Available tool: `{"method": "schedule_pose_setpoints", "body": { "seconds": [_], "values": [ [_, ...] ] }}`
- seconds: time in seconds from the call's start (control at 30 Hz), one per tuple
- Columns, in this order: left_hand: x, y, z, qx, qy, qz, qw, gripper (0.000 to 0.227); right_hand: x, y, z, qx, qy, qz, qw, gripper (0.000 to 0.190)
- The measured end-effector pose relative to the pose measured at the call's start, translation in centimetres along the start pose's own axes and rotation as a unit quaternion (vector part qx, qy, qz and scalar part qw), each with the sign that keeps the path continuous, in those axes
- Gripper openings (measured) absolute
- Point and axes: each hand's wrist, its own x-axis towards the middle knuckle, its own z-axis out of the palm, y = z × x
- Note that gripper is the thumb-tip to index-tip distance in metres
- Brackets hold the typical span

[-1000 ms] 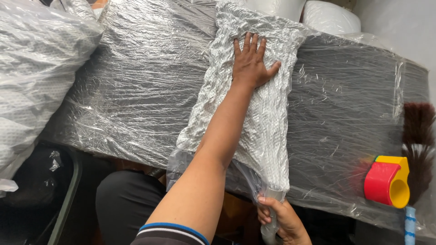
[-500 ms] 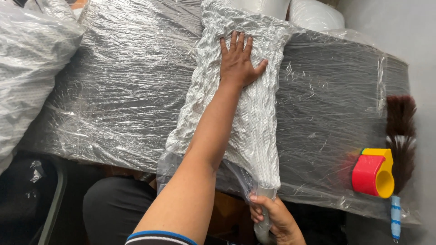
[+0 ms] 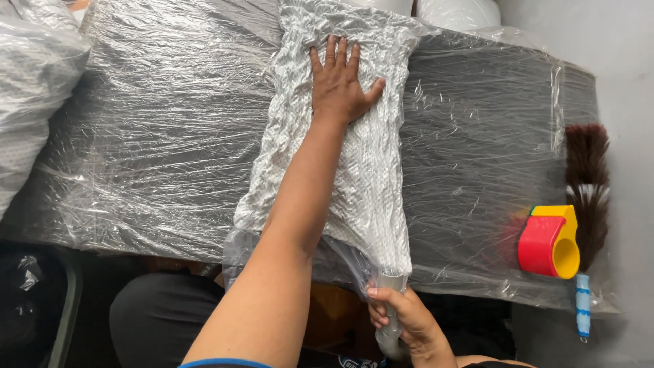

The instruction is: Vacuum sealing a pillow inside a plastic bag using a vacuum cleaner and tape.

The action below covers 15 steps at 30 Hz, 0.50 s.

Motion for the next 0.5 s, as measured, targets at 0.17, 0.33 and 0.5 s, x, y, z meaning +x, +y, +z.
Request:
{"method": "schedule_pose_setpoints", "body": {
  "seconds": [0.17,0.33,0.5],
  "values": [
    [0.2,-0.1,0.6,-0.008,0.021,0.002,1.0,0.095,0.0,0.0,0.0,-0.003,-0.001,0.0,1.0,0.017],
    [0.6,-0.2,1.3,-0.015,0.038,0.004,0.999,0.095,0.1,-0.1,0.0,0.0,0.002,-0.005,1.0,0.016],
    [0.6,-0.2,1.5,-0.02,0.049,0.003,0.999,0.095,0.0,-0.2,0.0,-0.003,0.004,-0.004,1.0,0.018]
  ]
}}
